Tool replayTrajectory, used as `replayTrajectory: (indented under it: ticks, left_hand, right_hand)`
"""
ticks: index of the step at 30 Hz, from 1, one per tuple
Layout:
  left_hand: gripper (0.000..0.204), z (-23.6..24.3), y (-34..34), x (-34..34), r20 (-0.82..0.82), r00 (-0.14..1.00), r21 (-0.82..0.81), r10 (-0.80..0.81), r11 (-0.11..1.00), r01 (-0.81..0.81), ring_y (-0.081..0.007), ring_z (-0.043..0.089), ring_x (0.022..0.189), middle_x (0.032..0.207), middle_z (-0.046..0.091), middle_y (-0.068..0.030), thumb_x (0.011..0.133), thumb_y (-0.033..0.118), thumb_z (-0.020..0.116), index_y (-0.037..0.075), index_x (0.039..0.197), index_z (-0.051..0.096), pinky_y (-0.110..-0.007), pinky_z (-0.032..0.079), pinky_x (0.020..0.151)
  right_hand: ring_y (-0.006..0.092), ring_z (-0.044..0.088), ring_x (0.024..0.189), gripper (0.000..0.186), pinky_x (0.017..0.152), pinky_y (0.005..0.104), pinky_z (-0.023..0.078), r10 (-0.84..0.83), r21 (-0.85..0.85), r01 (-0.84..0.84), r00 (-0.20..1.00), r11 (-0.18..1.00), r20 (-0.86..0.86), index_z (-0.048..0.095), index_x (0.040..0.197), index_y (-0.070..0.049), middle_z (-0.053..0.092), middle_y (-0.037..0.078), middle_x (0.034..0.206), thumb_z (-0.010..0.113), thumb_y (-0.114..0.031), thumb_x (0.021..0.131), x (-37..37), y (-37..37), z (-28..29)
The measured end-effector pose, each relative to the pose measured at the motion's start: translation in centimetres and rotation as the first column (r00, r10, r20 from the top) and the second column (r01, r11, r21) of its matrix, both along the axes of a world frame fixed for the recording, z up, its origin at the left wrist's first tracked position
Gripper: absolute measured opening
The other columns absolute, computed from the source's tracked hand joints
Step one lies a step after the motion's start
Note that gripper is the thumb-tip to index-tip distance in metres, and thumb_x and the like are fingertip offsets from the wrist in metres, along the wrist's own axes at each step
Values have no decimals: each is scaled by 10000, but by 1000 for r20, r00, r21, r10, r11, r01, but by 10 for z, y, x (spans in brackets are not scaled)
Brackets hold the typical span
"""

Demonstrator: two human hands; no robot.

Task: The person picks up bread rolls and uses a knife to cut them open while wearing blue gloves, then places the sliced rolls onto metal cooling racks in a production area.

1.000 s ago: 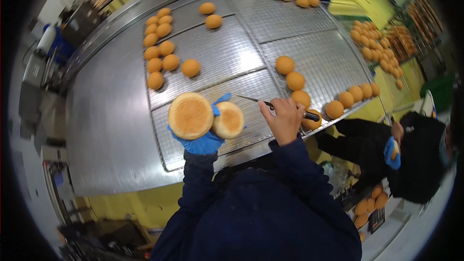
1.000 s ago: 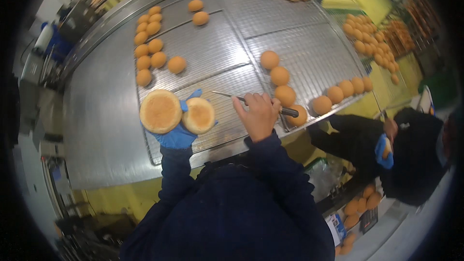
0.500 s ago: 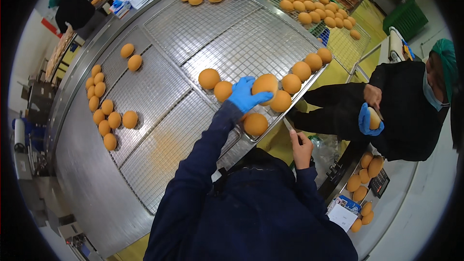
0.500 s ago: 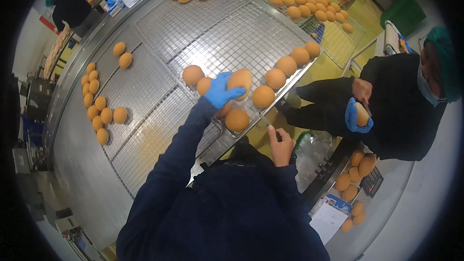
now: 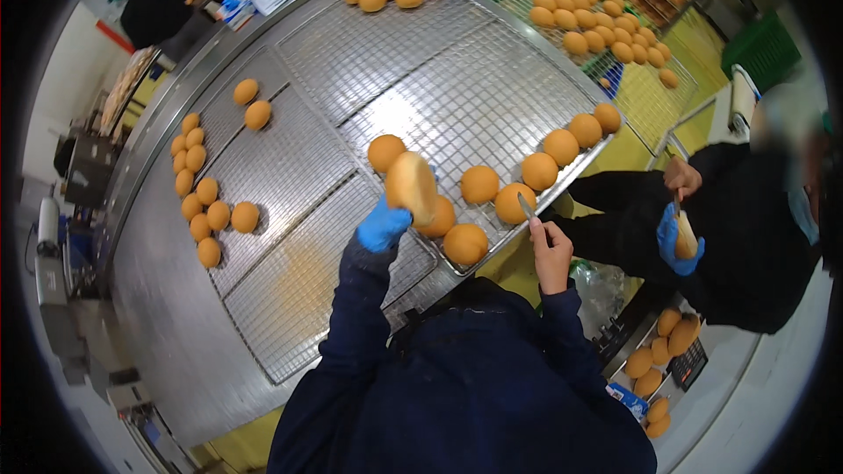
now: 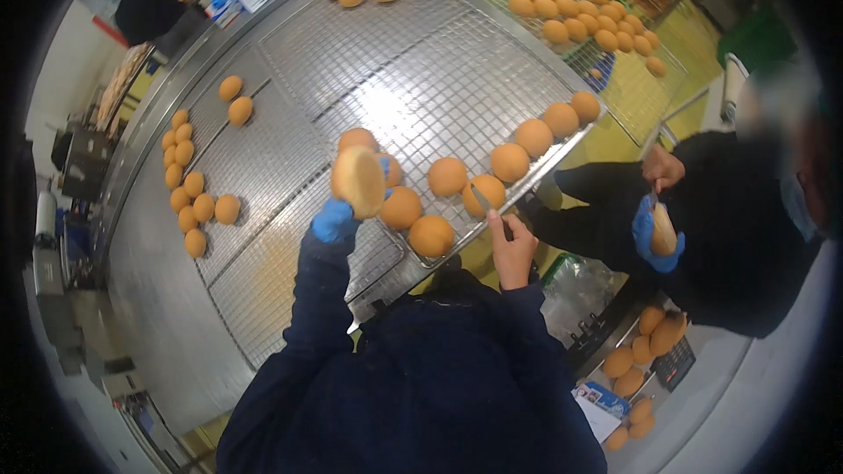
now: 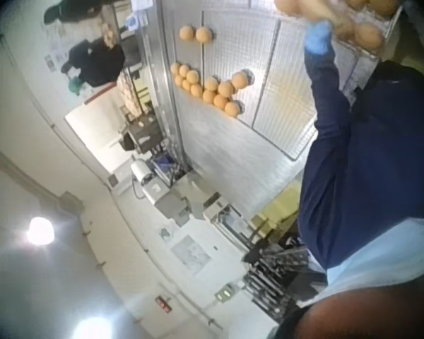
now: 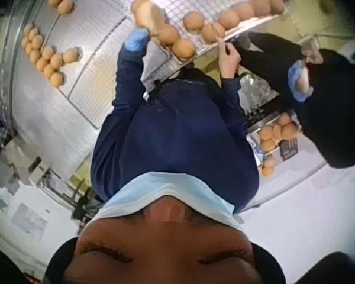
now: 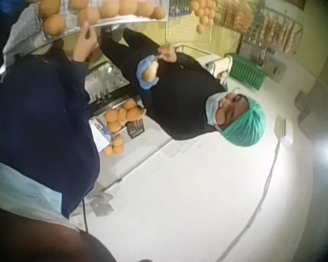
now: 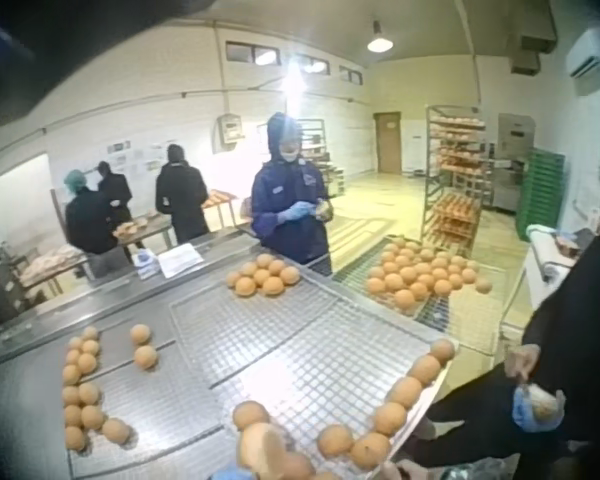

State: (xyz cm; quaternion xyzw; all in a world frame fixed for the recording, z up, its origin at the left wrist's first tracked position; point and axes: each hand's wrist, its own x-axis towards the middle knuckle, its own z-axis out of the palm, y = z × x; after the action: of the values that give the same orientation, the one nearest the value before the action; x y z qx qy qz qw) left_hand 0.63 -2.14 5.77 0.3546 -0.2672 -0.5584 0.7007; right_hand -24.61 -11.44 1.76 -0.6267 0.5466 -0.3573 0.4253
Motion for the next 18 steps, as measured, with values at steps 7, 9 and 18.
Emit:
replayTrajectory:
  ticks: [7,9,18]
  left_hand:
    - [1082,45,118,0,-158,922,92,354,935,-344,-329,483,1144,1347,368,-191,588,397,825,57,1403,201,-419,468,911]
    - [1037,48,141,-10,-420,814,-27,401,891,-453,-362,443,1177,1368,326,-220,632,517,739,68,1402,207,-456,434,946]
    - [861,81,242,-16,-626,515,-110,586,587,-802,-415,388,1199,1312,367,-257,770,640,485,68,1378,273,-511,380,979]
  right_hand:
    - [155,468,552,217,597,309,328,536,-286,-492,839,822,99,598,683,-36,511,25,580,692,-216,760,119,56,71]
    - [150,466,586,182,646,308,299,655,-421,-593,755,686,4,596,678,-77,503,-2,587,703,-211,737,141,87,90]
    - [166,469,650,211,708,332,258,848,-683,-694,487,230,-210,560,668,-129,501,-25,640,734,-248,670,181,206,128]
